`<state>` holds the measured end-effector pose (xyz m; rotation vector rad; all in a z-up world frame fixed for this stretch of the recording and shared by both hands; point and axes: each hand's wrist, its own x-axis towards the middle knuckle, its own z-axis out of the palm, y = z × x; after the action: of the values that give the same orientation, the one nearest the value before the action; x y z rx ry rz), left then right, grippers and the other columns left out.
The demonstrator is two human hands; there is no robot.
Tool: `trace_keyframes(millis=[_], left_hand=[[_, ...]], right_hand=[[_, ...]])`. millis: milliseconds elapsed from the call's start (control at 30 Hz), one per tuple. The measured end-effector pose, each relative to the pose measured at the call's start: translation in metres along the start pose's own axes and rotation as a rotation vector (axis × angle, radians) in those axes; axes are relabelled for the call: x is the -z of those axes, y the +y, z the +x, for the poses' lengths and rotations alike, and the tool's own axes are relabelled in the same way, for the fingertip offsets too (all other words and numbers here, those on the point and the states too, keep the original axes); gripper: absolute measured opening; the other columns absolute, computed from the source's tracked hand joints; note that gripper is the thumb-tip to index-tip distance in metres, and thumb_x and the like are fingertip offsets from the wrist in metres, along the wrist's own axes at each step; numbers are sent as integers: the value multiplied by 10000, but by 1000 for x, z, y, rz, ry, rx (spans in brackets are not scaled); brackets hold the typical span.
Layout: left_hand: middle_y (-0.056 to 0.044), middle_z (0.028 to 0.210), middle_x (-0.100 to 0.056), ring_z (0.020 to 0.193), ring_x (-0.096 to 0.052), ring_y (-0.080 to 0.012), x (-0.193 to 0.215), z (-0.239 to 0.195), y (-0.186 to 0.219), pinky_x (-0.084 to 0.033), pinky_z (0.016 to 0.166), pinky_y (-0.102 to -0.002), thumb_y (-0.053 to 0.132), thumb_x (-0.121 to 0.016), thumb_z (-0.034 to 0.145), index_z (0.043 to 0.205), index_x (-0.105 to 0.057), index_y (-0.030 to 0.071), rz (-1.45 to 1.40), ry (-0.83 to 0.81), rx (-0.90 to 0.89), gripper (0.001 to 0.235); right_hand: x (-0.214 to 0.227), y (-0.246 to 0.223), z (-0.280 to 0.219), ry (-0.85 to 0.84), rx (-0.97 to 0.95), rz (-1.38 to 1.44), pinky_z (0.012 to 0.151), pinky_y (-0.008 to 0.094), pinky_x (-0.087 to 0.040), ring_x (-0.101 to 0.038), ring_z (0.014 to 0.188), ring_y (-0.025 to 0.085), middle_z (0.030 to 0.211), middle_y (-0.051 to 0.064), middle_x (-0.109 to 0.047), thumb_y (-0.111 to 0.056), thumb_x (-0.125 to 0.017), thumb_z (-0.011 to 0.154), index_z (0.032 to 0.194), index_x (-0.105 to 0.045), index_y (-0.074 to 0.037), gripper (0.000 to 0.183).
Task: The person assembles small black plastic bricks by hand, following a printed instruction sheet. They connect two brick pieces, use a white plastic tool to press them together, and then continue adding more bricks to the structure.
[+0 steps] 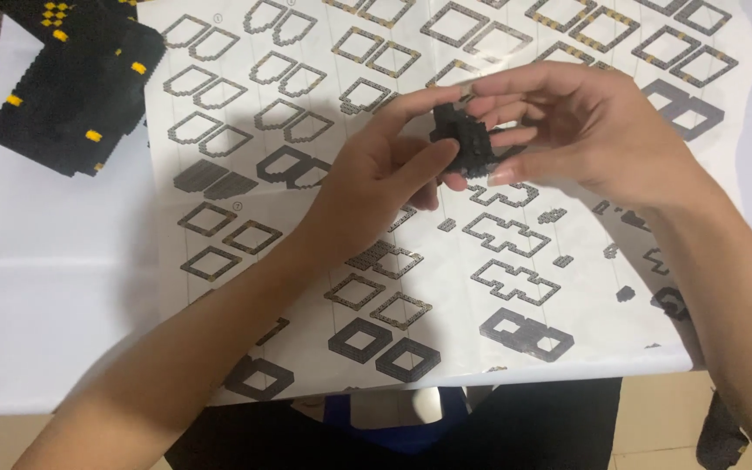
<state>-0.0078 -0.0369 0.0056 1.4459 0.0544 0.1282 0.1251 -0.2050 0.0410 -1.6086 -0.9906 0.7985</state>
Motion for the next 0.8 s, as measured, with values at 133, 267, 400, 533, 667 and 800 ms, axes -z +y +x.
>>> trace_keyframes(millis=[133, 267, 400, 533, 667, 800], left_hand=[[-65, 705, -628, 604, -561, -120, 0, 0, 0, -509, 633, -232, 264, -553, 901, 1338, -457, 138, 19, 7, 0, 464], [-102, 728, -659, 586, -577, -132, 0, 2, -6, -503, 602, -235, 264, -541, 906, 1335, -437, 125, 24, 7, -17, 462], [-78, 727, -637, 596, -561, -122, -1, 0, 0, -505, 622, -228, 295, -541, 896, 1336, -437, 124, 37, 5, -19, 484], [-76, 731, -651, 592, -557, -107, -1, 0, 1, -500, 613, -218, 300, -539, 888, 1356, -430, 122, 48, 12, -3, 512], [-75, 672, -653, 575, -566, -118, -1, 0, 0, -485, 585, -225, 306, -529, 903, 1416, -365, 148, 61, -1, -18, 561], [-121, 730, -691, 573, -576, -129, 0, 1, -2, -498, 584, -219, 288, -530, 897, 1363, -409, 103, 28, -4, -17, 516]], right_hand=[[-3, 2, -1, 4, 28, 35, 750, 332, -641, -694, 948, 266, 1198, 155, -601, 147, -664, 677, 1230, -496, -2, 597], [-6, 2, -1, 16, 28, 16, 802, 344, -633, -646, 1018, 233, 1201, 150, -591, 136, -667, 674, 1242, -488, 26, 606], [-5, 3, -1, -7, 33, 93, 825, 378, -638, -674, 1010, 282, 1215, 165, -590, 176, -624, 696, 1251, -472, 27, 595], [-4, 3, -1, -1, 56, 64, 827, 356, -640, -669, 1027, 252, 1228, 141, -588, 177, -635, 701, 1251, -478, 14, 594], [-2, 3, 0, -6, -1, 10, 842, 332, -617, -675, 949, 229, 1194, 148, -604, 157, -632, 708, 1268, -485, 1, 600], [-1, 1, 1, -26, 11, -75, 735, 288, -623, -692, 933, 214, 1150, 143, -641, 134, -623, 757, 1239, -522, 13, 507]])
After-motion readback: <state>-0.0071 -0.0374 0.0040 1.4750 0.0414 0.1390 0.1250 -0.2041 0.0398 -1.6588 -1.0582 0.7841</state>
